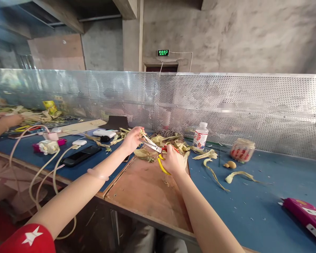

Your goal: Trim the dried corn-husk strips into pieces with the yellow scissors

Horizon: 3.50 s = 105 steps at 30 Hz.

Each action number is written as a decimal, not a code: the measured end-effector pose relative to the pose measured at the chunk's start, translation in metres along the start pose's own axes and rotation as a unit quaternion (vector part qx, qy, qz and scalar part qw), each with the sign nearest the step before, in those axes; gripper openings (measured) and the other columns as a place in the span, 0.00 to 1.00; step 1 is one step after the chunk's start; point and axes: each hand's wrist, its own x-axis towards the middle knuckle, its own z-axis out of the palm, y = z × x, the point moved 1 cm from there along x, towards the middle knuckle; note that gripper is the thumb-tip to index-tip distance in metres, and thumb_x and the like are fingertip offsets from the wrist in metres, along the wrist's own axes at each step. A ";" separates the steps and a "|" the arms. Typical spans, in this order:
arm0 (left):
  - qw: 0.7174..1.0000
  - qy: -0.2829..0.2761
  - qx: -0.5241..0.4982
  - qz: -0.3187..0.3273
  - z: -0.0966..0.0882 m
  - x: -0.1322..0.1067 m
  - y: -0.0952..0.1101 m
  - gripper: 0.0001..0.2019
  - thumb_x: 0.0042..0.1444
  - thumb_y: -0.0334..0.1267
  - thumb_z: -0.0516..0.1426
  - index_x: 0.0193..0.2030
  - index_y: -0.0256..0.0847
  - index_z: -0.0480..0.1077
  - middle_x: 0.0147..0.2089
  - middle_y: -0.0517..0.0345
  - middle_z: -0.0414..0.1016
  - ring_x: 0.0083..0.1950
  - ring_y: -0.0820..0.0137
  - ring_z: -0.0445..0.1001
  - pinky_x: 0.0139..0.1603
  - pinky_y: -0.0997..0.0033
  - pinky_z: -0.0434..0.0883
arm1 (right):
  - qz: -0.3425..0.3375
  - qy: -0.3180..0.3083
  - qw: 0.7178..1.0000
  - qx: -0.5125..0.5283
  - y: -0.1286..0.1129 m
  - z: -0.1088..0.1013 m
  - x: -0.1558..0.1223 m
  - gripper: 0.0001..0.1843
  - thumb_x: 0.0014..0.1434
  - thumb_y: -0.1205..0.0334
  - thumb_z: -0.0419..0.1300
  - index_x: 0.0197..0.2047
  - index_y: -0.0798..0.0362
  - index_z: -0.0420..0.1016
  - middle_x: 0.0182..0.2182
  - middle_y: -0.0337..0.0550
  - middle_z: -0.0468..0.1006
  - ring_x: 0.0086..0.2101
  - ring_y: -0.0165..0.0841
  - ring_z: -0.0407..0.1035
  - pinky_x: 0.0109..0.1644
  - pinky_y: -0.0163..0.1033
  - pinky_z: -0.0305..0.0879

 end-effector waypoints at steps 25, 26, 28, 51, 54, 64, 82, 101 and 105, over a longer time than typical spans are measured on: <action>1.000 -0.008 0.019 0.001 -0.002 0.000 -0.001 0.11 0.40 0.38 0.66 0.30 0.38 0.72 0.30 0.61 0.73 0.29 0.75 0.69 0.30 0.73 0.65 | -0.002 -0.007 1.000 -0.020 -0.001 0.000 -0.001 0.16 0.53 0.53 0.55 0.44 0.50 0.61 0.38 0.45 0.76 0.39 0.39 0.71 0.35 0.36 0.58; 1.000 -0.009 0.019 0.001 -0.002 0.000 -0.001 0.11 0.41 0.38 0.66 0.30 0.38 0.72 0.30 0.61 0.73 0.28 0.75 0.69 0.30 0.73 0.65 | -0.002 -0.006 1.000 -0.020 -0.001 0.001 -0.001 0.16 0.53 0.53 0.55 0.44 0.50 0.61 0.38 0.45 0.76 0.39 0.39 0.71 0.35 0.36 0.58; 1.000 -0.013 0.022 0.000 -0.001 -0.001 -0.001 0.10 0.41 0.38 0.66 0.30 0.38 0.72 0.29 0.60 0.73 0.28 0.75 0.69 0.29 0.73 0.64 | -0.005 -0.005 1.000 -0.019 -0.001 0.002 -0.001 0.16 0.53 0.53 0.55 0.44 0.50 0.61 0.38 0.45 0.77 0.39 0.39 0.71 0.35 0.36 0.58; 0.999 -0.022 0.029 -0.001 0.001 -0.002 0.002 0.10 0.42 0.38 0.66 0.31 0.38 0.73 0.30 0.60 0.74 0.28 0.75 0.70 0.29 0.74 0.65 | 0.000 -0.009 1.000 -0.028 -0.001 0.000 -0.001 0.17 0.53 0.53 0.55 0.45 0.49 0.61 0.38 0.45 0.76 0.38 0.38 0.71 0.34 0.36 0.58; 0.999 -0.028 0.030 -0.001 0.001 -0.003 0.003 0.10 0.41 0.38 0.66 0.31 0.38 0.73 0.30 0.60 0.74 0.29 0.75 0.70 0.30 0.73 0.65 | 0.001 -0.010 0.999 -0.033 -0.002 -0.001 -0.001 0.16 0.54 0.53 0.55 0.45 0.49 0.62 0.38 0.45 0.76 0.38 0.38 0.71 0.34 0.36 0.57; 0.999 -0.035 0.018 -0.004 0.001 -0.003 0.002 0.09 0.42 0.38 0.65 0.30 0.38 0.73 0.29 0.60 0.74 0.28 0.75 0.70 0.28 0.74 0.64 | -0.012 -0.005 0.999 -0.036 -0.003 -0.002 -0.002 0.13 0.54 0.54 0.55 0.42 0.49 0.63 0.42 0.44 0.76 0.37 0.37 0.71 0.31 0.36 0.55; 0.999 -0.028 -0.016 -0.026 0.006 -0.006 0.005 0.12 0.40 0.40 0.66 0.29 0.37 0.71 0.25 0.61 0.72 0.25 0.74 0.70 0.26 0.73 0.63 | -0.046 0.006 0.998 -0.048 -0.004 -0.004 -0.003 0.10 0.56 0.58 0.52 0.41 0.50 0.64 0.41 0.42 0.76 0.35 0.34 0.71 0.28 0.34 0.53; 0.999 -0.019 -0.020 -0.023 0.005 -0.006 0.004 0.12 0.40 0.39 0.67 0.29 0.37 0.71 0.26 0.62 0.72 0.25 0.75 0.68 0.27 0.73 0.62 | -0.055 0.032 0.995 -0.080 -0.003 -0.001 -0.002 0.09 0.57 0.58 0.51 0.40 0.50 0.67 0.41 0.41 0.77 0.34 0.33 0.70 0.27 0.35 0.50; 1.000 -0.013 -0.018 -0.022 0.003 -0.004 0.002 0.12 0.39 0.39 0.67 0.29 0.37 0.71 0.26 0.62 0.72 0.25 0.75 0.68 0.26 0.73 0.62 | -0.053 0.029 0.994 -0.086 -0.003 -0.002 -0.001 0.10 0.58 0.57 0.50 0.39 0.50 0.68 0.40 0.41 0.77 0.32 0.32 0.70 0.26 0.35 0.49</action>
